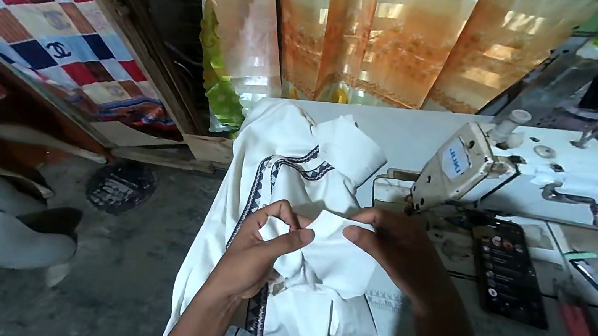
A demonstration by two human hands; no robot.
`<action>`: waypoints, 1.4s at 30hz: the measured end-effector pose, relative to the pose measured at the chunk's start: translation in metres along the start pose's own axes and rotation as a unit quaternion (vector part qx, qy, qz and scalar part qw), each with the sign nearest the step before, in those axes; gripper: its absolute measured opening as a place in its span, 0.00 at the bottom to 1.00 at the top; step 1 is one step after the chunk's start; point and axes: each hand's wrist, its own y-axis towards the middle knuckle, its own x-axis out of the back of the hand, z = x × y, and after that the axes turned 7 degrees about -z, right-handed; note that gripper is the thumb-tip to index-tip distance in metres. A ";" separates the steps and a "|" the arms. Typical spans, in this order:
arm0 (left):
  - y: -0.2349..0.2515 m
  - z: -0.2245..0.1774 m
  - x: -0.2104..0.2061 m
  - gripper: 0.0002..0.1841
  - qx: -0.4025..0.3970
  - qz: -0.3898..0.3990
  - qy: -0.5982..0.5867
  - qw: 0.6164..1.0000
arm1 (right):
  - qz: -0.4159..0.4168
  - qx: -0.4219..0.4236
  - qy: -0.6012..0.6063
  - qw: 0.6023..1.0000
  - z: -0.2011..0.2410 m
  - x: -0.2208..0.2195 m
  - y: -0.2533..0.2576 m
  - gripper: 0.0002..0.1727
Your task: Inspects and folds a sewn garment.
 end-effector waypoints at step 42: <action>-0.004 0.003 -0.031 0.16 -0.030 -0.097 0.056 0.993 | -0.204 0.108 -0.136 0.963 0.015 0.005 -0.013 0.12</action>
